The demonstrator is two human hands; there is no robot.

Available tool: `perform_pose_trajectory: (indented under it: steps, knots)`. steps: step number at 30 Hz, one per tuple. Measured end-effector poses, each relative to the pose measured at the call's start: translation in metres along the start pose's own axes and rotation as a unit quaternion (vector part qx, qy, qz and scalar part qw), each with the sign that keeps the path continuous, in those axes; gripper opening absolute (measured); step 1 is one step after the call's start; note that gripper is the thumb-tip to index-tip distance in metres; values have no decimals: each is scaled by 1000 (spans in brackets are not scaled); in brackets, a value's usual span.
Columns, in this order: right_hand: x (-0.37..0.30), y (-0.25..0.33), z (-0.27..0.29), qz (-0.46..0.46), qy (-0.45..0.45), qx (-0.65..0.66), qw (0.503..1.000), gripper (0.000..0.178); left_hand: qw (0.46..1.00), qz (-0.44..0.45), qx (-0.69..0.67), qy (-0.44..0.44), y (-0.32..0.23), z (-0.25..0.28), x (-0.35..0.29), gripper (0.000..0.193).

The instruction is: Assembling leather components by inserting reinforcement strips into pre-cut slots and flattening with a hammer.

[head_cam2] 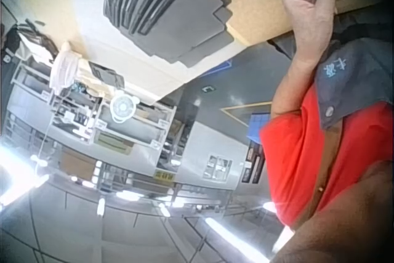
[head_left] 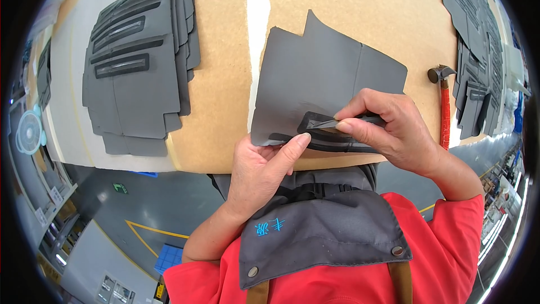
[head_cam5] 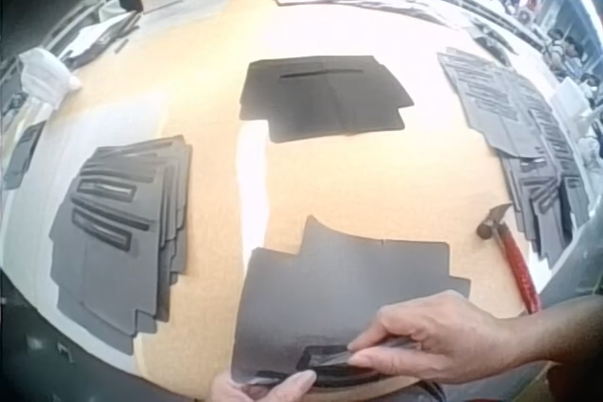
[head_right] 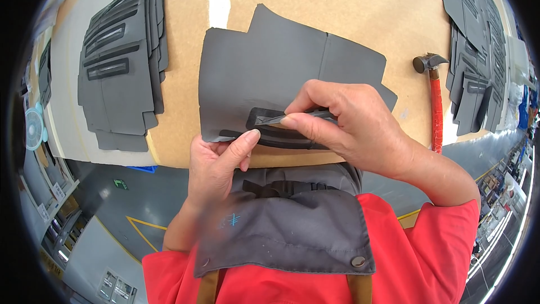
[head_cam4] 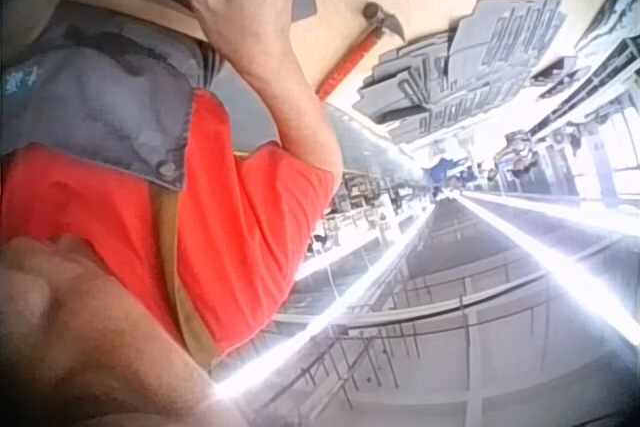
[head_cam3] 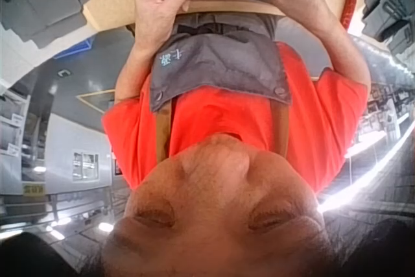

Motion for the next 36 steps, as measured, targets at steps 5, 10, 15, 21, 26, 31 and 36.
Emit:
perform_pose_trajectory:
  steps: [5,10,15,21,26,31,36]
  knots:
    - [-3,0,1,-2,3,-2,1000,20,1000,-2,14,10,0,-1,-1,16]
    - [-2,-16,8,41,-37,15,998,22,992,8,123,26,-17,18,23,31]
    - [-2,-78,17,-8,-142,70,987,23,893,-67,397,199,-96,10,144,43]
    - [-31,-48,-40,78,-71,52,993,10,823,-405,395,54,-108,-21,149,41]
    - [21,-18,7,241,-194,-162,937,26,837,-337,429,-49,-63,17,65,49]
    - [56,-19,22,139,-82,-298,941,32,786,-380,482,-76,-30,20,34,77]
    - [52,-21,21,39,-3,-195,980,37,922,-232,309,38,-33,24,48,100]
Point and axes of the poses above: each hand's wrist, its own x-axis towards the middle knuckle, its own z-axis out of the back of the hand, y = z × x, the point moved 5 cm from there along x, towards the middle knuckle, and after that the axes turned 6 degrees about -z, right-handed, at the moved point
